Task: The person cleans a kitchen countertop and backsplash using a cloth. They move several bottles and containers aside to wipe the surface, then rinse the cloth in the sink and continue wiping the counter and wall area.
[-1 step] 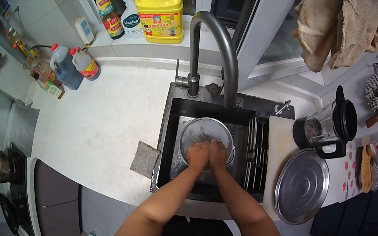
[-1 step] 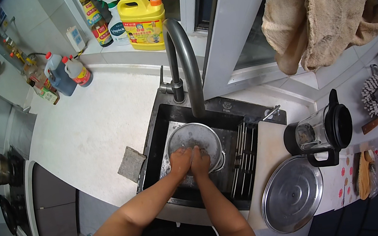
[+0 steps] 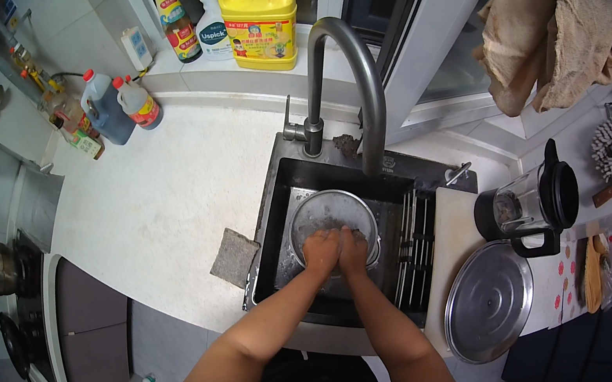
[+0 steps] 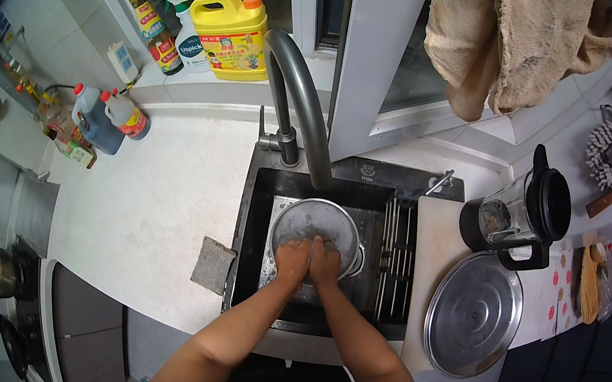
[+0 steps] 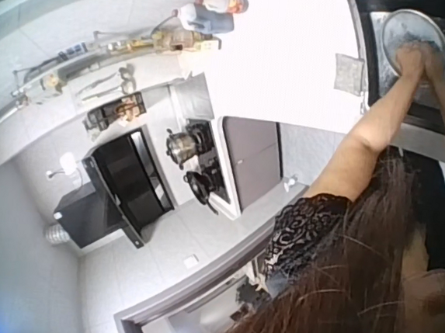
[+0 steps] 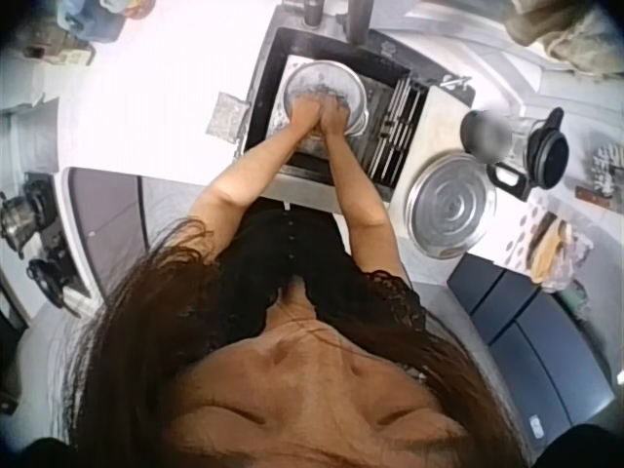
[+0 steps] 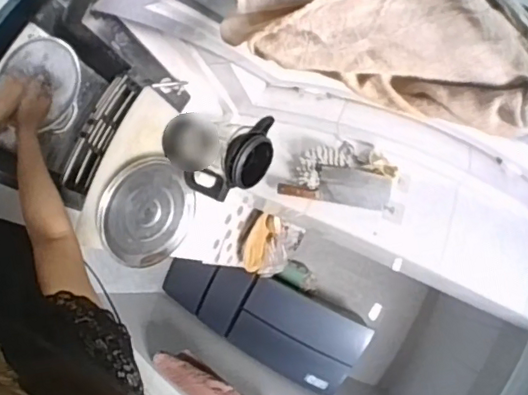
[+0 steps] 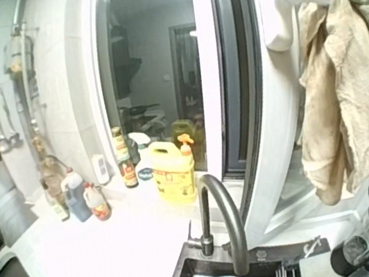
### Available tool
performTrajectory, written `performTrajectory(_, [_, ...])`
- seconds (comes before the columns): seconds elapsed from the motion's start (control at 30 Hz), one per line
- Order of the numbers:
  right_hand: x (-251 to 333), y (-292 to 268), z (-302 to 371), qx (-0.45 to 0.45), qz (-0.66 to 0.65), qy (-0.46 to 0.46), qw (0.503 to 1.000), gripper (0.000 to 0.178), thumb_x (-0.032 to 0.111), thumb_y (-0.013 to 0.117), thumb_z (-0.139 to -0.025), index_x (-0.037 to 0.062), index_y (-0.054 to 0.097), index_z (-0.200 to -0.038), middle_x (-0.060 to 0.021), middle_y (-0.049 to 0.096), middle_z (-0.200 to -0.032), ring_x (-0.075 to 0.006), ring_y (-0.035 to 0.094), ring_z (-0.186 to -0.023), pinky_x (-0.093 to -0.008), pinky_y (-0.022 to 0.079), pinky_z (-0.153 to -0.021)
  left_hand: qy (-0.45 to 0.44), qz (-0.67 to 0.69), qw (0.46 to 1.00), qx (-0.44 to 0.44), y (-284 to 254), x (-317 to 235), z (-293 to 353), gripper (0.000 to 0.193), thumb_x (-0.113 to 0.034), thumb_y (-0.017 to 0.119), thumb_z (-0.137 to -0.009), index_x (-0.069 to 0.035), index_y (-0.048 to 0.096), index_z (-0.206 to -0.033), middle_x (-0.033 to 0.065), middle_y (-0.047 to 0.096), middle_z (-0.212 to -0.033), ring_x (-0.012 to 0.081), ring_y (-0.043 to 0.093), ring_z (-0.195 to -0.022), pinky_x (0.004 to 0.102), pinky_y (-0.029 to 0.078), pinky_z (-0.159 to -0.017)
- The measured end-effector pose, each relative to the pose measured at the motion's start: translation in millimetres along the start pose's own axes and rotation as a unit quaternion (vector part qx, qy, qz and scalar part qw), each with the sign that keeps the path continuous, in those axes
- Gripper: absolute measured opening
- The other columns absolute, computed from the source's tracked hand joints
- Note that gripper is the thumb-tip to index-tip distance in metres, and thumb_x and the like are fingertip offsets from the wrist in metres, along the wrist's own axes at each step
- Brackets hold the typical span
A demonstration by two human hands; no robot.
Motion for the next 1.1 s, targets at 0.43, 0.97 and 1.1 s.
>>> performTrajectory(0.43, [3,-5,2,0.031,0.096,0.027,0.994,0.033,0.027,0.053,-0.089,-0.0033,0.066,-0.088,-0.0143,0.066,-0.079,-0.0254,0.062,-0.076,-0.0398,0.048,-0.071,-0.021,-0.003,1.000,0.009,0,17,3,0.032,-0.031,0.061,-0.080,0.000,0.070,-0.084,0.0181,0.070,-0.079,0.0332,0.069,-0.077,0.0435,0.052,-0.069])
performTrajectory(0.97, [94,63,21,0.186,-0.166,0.066,0.966,0.025,0.017,0.059,-0.092,0.0064,0.062,-0.115,-0.0017,0.064,-0.095,-0.0136,0.057,-0.083,-0.0309,0.045,-0.081,0.086,-0.222,0.971,0.036,-231,-88,-69,0.052,-0.046,0.076,-0.079,0.001,0.063,-0.060,0.0088,0.057,-0.051,0.0214,0.058,-0.050,0.0352,0.047,-0.052])
performTrajectory(1.1, [119,142,40,0.231,-0.170,0.019,0.958,0.016,0.017,0.057,-0.095,0.0043,0.060,-0.104,-0.0028,0.065,-0.095,-0.0116,0.057,-0.086,-0.0262,0.043,-0.083,0.143,-0.337,0.931,0.011,-314,-107,-68,0.051,-0.049,0.079,-0.073,0.000,0.063,-0.067,0.0124,0.063,-0.063,0.0314,0.062,-0.062,0.0384,0.050,-0.063])
Point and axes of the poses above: each hand's wrist, its own z-axis away from the middle knuckle, its own y-axis out of the palm, x = y × z, the point moved 5 cm from there along -z, towards the middle knuckle
